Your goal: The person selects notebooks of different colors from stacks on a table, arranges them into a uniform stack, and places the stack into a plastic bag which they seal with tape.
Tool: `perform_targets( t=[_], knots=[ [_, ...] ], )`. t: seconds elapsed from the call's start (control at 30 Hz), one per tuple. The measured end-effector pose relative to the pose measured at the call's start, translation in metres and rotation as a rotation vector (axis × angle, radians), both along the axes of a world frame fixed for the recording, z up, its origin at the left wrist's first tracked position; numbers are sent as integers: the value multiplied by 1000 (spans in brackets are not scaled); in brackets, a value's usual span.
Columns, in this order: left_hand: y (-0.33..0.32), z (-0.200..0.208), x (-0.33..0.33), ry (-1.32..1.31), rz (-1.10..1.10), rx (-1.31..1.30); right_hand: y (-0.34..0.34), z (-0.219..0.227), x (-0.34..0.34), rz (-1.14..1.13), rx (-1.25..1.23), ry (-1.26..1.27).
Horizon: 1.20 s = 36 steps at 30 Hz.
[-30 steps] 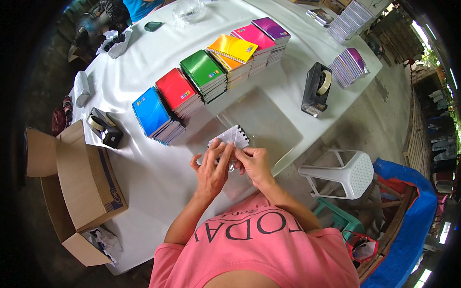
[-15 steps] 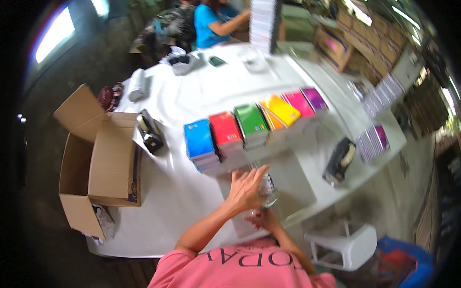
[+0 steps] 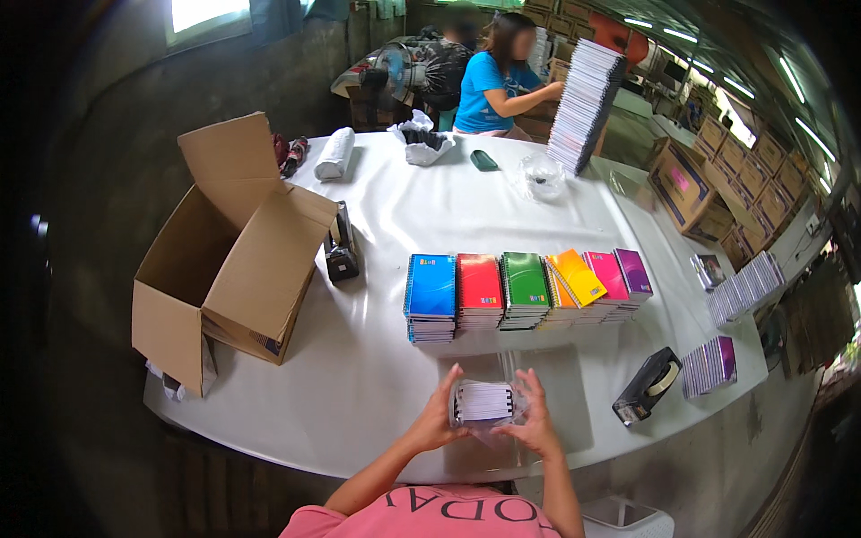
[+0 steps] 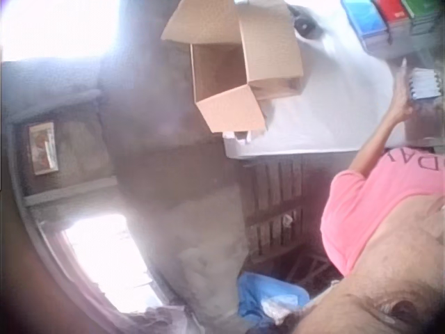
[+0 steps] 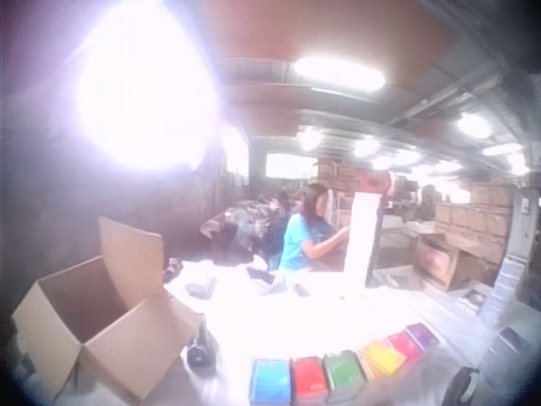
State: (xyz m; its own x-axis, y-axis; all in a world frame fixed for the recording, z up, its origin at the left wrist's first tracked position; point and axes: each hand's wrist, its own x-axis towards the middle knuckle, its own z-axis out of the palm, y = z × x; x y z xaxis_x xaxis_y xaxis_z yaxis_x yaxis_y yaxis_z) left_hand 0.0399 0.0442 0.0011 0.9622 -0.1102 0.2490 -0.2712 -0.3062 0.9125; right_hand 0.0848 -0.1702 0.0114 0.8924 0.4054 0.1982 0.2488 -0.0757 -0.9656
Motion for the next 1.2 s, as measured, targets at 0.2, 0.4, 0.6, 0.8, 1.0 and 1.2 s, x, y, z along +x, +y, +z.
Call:
perform_targets(
  t=[0.2, 0.4, 0.6, 0.8, 1.0, 1.2],
  knots=[
    [18, 57, 26, -732, -81, 434, -3, 81, 32, 234, -555, -695],
    [29, 64, -13, -414, 217, -18, -16, 57, -3, -170, 14, -125],
    [24, -4, -27, -302, 57, 282, 5, 4, -35, -70, -251, -209],
    [38, -11, -16, -328, -99, 343, -10, 13, -14, 103, -529, -400],
    [38, 25, 7, -239, -249, 707, -3, 32, 14, 408, -613, -396],
    [31, 48, 9, -290, -297, 983, -14, 44, 40, 347, -33, -58]
  ],
)
